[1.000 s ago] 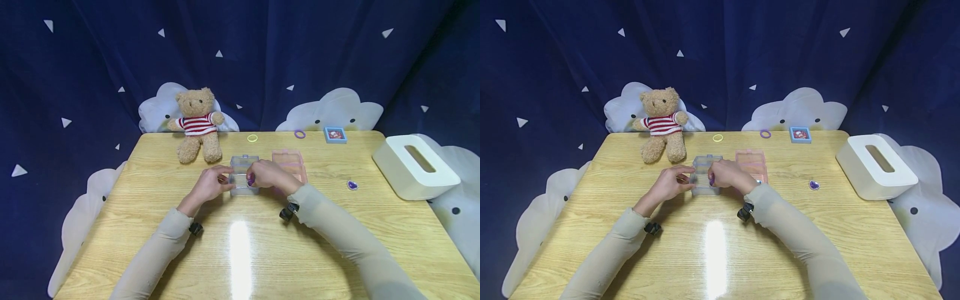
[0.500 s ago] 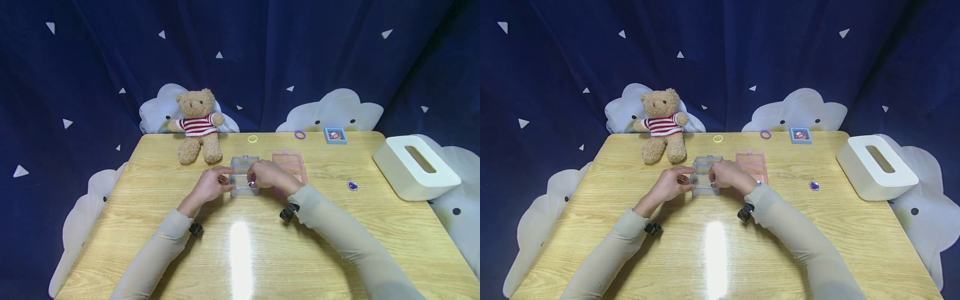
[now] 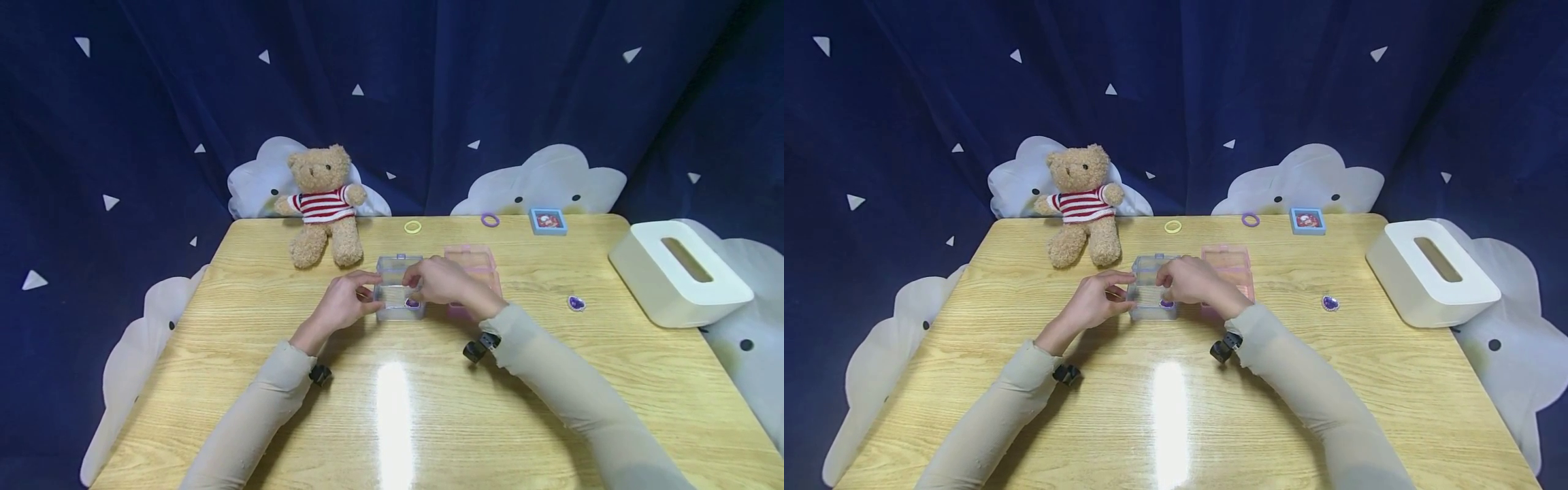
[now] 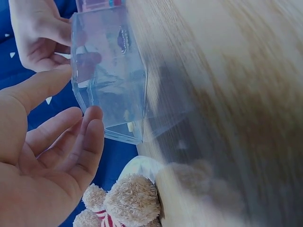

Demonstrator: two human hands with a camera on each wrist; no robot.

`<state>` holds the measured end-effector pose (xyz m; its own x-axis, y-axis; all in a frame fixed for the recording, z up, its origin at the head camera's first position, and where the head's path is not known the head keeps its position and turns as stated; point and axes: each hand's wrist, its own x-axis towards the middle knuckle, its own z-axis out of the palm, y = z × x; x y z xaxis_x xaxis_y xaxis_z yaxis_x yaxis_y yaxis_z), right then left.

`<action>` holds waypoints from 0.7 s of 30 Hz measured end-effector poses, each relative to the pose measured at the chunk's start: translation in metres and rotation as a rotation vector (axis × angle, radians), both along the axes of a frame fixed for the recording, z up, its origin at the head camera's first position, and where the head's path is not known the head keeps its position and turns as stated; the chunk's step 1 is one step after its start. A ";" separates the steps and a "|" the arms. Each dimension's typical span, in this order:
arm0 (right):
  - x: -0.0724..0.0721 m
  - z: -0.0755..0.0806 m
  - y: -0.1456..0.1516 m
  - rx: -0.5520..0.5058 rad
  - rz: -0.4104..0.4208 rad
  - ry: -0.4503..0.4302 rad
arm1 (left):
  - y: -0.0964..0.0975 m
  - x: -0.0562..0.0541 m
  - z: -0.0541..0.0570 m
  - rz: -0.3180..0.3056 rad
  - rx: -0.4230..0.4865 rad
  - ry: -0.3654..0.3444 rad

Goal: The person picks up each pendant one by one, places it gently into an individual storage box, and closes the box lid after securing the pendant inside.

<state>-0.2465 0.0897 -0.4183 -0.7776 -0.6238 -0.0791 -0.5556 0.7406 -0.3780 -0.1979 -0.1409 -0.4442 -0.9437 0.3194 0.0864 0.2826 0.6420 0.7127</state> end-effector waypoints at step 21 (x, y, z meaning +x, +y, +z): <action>0.003 0.031 0.077 -0.144 -0.190 0.066 | -0.001 0.000 0.001 -0.018 -0.013 0.002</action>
<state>-0.2438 0.1663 -0.3876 -0.8825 -0.4670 0.0550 -0.4386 0.7753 -0.4544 -0.1979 -0.1420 -0.4433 -0.9376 0.3373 0.0842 0.2956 0.6463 0.7035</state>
